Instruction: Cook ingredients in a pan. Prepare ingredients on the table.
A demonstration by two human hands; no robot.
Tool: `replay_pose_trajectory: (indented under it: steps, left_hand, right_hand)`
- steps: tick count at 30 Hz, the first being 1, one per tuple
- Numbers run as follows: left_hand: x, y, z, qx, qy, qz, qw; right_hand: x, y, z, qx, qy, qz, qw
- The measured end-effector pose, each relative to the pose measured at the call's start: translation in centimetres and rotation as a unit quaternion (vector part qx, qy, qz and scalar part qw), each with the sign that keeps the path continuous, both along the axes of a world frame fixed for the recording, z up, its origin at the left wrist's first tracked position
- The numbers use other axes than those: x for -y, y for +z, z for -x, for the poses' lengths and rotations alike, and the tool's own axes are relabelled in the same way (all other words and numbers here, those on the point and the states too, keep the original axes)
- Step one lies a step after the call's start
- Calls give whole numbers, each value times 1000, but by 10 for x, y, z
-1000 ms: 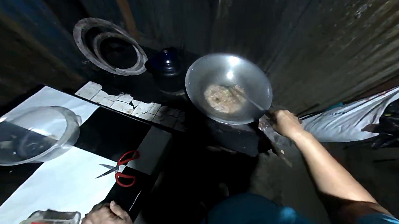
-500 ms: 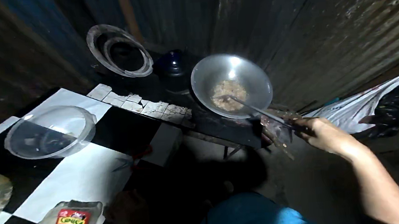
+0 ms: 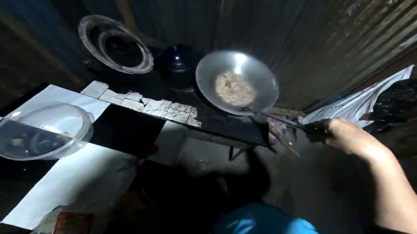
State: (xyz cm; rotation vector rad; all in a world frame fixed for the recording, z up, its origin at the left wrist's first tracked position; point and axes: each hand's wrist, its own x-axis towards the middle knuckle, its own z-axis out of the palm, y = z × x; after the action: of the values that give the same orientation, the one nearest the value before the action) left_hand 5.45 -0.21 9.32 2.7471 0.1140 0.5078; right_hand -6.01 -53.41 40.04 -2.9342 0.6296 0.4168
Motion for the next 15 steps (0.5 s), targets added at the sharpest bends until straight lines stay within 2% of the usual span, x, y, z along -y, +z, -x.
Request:
replay_pose_trajectory:
  steps: [3, 6, 8, 12, 15]
  left_hand:
    - [1, 5, 0, -3, 6, -23, 1000]
    - [1, 12, -2, 2, 17, -31, 999]
    - [3, 17, -2, -4, 21, -32, 999]
    - [-2, -9, -5, 24, 64, -83, 994]
    - [10, 18, 0, -27, 48, -63, 997]
  right_hand:
    - [-14, -20, -29, -45, -42, 19, 998]
    - [-23, -70, -74, -20, -81, 30, 996]
    - [-18, -79, -81, -1, -82, 34, 996]
    - [6, -19, -43, -11, -27, 60, 998]
    - [9, 5, -37, -52, -31, 92, 994]
